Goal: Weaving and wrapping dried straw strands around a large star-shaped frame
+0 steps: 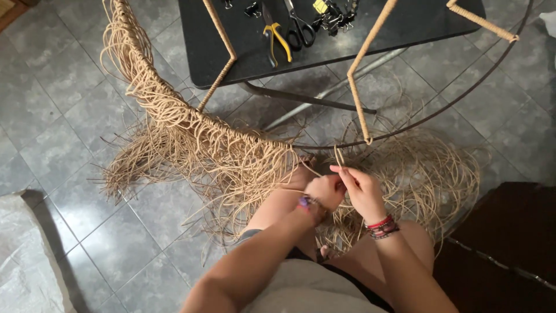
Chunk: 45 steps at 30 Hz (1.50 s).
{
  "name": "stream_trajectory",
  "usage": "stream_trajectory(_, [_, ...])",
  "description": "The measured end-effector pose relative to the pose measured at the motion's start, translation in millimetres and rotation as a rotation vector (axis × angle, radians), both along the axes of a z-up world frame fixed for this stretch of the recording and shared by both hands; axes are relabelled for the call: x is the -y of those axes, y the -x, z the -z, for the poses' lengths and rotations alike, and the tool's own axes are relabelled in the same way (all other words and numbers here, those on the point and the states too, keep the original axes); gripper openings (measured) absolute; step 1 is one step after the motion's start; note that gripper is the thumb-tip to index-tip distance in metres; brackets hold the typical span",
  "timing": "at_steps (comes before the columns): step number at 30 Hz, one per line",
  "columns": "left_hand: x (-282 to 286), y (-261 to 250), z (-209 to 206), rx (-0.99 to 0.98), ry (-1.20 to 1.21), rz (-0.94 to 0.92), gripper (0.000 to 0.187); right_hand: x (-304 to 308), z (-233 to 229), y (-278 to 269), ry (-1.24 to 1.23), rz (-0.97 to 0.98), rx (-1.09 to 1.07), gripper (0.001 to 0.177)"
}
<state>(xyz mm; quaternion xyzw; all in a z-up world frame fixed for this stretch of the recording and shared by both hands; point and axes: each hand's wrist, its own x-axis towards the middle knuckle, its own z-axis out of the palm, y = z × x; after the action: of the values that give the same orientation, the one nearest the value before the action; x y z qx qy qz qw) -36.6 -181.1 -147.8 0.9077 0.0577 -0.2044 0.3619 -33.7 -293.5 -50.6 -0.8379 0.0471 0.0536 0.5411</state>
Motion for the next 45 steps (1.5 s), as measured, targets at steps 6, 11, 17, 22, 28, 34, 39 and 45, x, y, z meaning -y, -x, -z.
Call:
stream_trajectory(6, [-65,-9,-96,0.859,-0.126,0.369,0.02,9,-10,4,0.051,-0.463,0.052,0.061])
stream_trajectory(11, [-59,-65,-78,0.451,0.314,0.183,0.017,8,23,-9,0.686,-0.108,0.554,0.007])
stream_trajectory(17, [-41,-103,-71,0.263,0.214,0.076,0.021,3,19,-18,0.53,0.046,0.774,0.009])
stream_trajectory(22, [-46,-53,-67,0.789,0.124,0.022,0.02,18,19,-17,0.514,-0.166,0.641,0.009])
stream_trajectory(28, [-75,-22,-34,1.206,-0.017,0.236,0.024,19,12,-17,0.089,-0.161,0.046,0.017])
stream_trajectory(34, [-73,-30,-52,1.252,0.109,0.274,0.017,-2,2,-11,-0.581,0.191,-0.356,0.013])
stream_trajectory(39, [-65,-29,-39,1.243,0.191,0.298,0.018,2,-8,-14,-0.512,0.172,-0.333,0.017])
stream_trajectory(45, [-57,-5,-29,0.103,0.604,0.09,0.037,9,6,-19,0.075,-0.147,0.171,0.012])
